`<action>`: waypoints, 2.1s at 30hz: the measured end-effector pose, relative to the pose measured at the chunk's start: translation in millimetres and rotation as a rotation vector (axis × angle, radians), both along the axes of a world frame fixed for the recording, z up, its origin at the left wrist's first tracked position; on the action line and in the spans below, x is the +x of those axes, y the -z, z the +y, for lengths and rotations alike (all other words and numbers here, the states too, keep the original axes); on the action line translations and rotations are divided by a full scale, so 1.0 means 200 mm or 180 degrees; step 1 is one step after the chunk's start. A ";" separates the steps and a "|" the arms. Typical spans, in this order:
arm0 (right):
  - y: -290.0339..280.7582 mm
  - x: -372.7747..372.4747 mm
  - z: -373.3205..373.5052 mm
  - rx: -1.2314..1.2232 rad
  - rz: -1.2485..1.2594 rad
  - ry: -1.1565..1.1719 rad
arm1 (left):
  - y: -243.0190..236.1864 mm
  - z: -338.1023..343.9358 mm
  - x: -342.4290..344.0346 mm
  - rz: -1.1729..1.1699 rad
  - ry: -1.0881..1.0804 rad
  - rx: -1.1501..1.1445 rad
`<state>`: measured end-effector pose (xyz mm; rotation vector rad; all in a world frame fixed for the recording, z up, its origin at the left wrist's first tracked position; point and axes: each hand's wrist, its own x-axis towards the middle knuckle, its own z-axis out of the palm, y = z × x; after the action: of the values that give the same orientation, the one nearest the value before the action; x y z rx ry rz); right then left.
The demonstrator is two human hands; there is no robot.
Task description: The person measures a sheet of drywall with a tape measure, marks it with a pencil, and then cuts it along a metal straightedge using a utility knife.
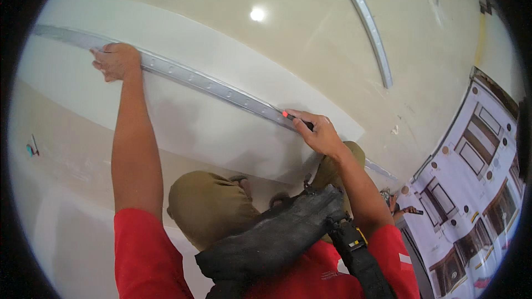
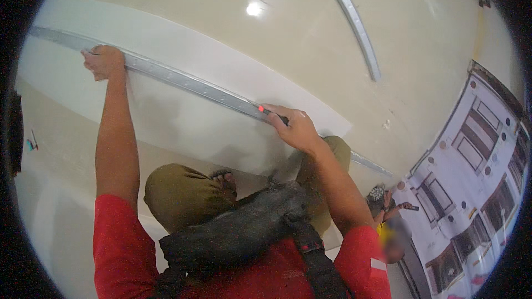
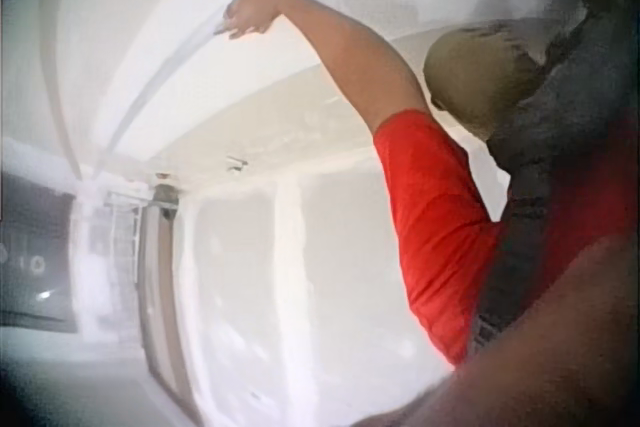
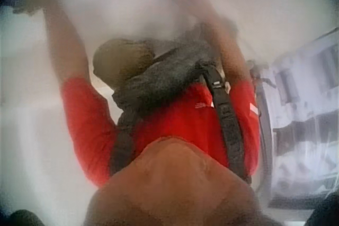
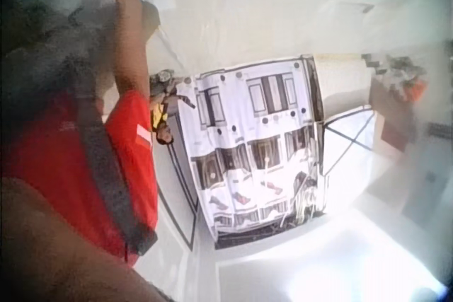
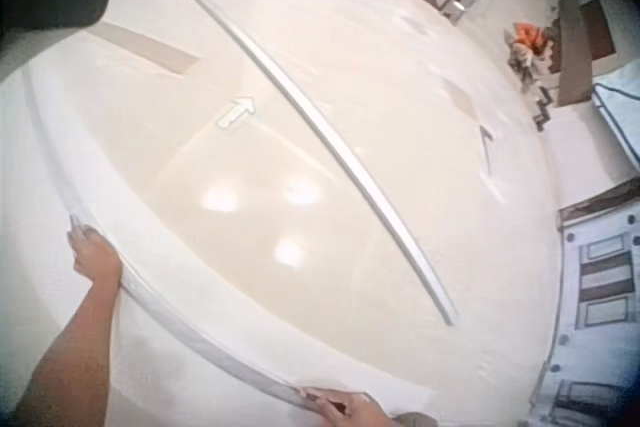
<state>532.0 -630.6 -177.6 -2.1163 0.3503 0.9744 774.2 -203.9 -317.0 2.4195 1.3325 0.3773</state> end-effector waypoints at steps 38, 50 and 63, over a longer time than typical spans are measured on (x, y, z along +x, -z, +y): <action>0.22 -0.65 -0.24 -0.1539 -0.0220 0.2554 | -0.08 -0.25 -0.24 0.0180 0.0683 -0.0063; 0.24 -0.69 -0.22 -0.1443 -0.0117 0.2706 | -0.14 -1.24 -0.90 0.0640 0.0195 -0.0402; 0.24 -0.85 -0.35 -0.1035 -0.0509 0.2725 | -0.16 -1.28 -0.92 0.0509 0.0473 -0.0373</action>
<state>361.4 -701.5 -226.3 -1.9775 1.2657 0.2504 590.9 -460.0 -285.8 2.4726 1.1909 0.0660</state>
